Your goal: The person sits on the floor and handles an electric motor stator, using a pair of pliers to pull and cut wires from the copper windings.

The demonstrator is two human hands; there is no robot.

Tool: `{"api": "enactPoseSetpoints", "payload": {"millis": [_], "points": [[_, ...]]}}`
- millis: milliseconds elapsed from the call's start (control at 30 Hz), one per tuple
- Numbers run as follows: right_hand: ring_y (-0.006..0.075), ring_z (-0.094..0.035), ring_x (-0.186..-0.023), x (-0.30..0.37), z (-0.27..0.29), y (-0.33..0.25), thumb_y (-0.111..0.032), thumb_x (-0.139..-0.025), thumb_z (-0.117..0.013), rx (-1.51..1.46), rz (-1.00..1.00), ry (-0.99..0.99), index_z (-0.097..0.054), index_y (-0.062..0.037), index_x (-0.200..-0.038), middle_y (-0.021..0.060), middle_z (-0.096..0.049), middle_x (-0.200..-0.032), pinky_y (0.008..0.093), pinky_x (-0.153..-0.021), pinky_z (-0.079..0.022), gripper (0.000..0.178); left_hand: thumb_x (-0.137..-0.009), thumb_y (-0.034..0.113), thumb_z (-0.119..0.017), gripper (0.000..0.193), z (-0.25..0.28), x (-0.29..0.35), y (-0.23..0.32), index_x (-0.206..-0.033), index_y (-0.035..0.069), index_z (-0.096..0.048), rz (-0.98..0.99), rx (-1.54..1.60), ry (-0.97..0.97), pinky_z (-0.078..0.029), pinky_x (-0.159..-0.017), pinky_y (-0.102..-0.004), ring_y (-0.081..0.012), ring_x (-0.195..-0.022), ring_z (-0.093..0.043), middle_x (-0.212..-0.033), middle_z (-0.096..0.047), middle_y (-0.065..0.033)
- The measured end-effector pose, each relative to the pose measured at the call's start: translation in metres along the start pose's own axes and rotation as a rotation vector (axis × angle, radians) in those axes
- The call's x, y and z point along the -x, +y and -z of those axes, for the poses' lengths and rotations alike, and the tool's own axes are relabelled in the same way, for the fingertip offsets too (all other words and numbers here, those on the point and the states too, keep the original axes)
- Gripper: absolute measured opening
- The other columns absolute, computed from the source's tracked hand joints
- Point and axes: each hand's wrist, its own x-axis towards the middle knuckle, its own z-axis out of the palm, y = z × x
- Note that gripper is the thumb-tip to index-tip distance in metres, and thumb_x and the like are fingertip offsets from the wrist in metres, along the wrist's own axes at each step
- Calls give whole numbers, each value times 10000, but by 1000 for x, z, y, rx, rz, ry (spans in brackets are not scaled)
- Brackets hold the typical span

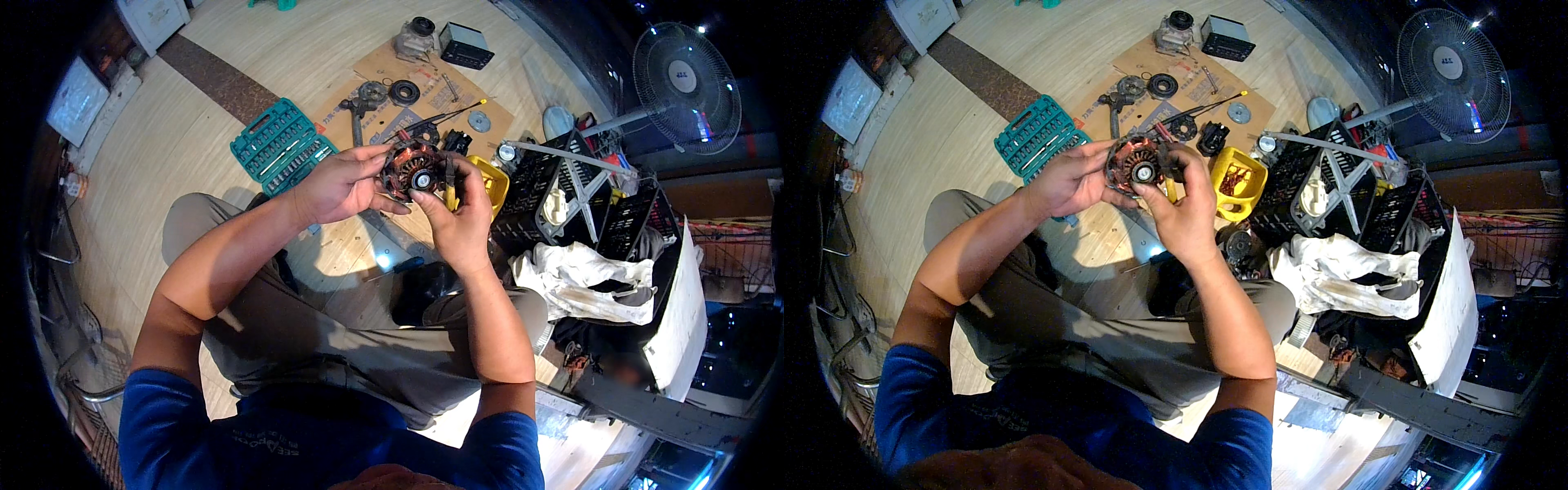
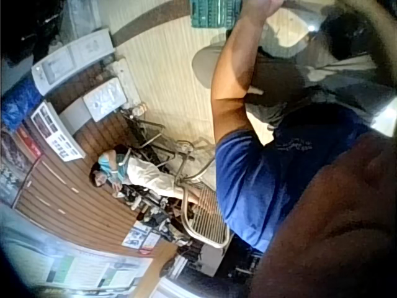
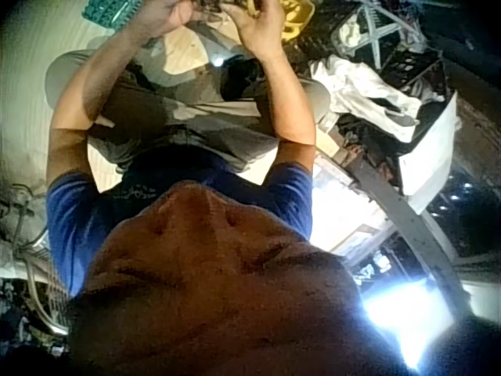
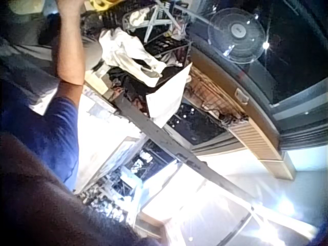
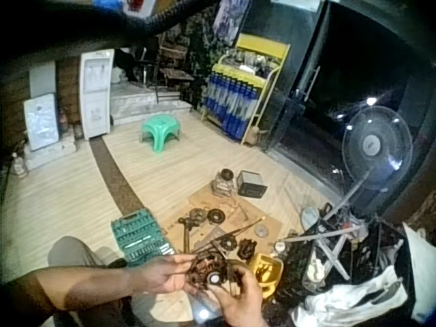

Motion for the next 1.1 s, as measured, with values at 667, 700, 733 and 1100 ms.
{"api": "enactPoseSetpoints", "payload": {"millis": [667,700,733,1100], "points": [[317,-583,-1002,2,0,-4,-60,-660,-832,168,48,67,-522,16,-1111,178,-577,-1087,372,-876,-476,552,-1016,173,-398,467,5,-2,-3,-1415,-41,-285,-19,3,19,-505,-947,-513,-314,-1128,-592,-1293,-523,-189],[325,-579,-1008,2,0,-4,-59,-655,-833,170,52,66,-520,13,-1109,179,-573,-1092,377,-881,-473,556,-1016,179,-401,466,4,-2,-3,-1412,-43,-293,-20,-9,23,-505,-948,-507,-313,-1127,-593,-1295,-524,-190],[333,-574,-1013,2,0,-5,-58,-650,-833,170,56,63,-517,11,-1108,181,-569,-1098,382,-885,-471,560,-1016,186,-404,466,4,-1,-2,-1408,-44,-300,-22,-20,28,-505,-950,-501,-312,-1126,-594,-1296,-524,-192],[369,-536,-1064,1,-1,-17,-58,-644,-828,289,258,4,-496,-11,-1125,195,-542,-1150,419,-904,-450,587,-973,192,-549,377,-4,2,7,-1299,6,-511,-23,-504,92,-540,-858,-288,-121,-1011,-623,-1154,-612,-66]]}}
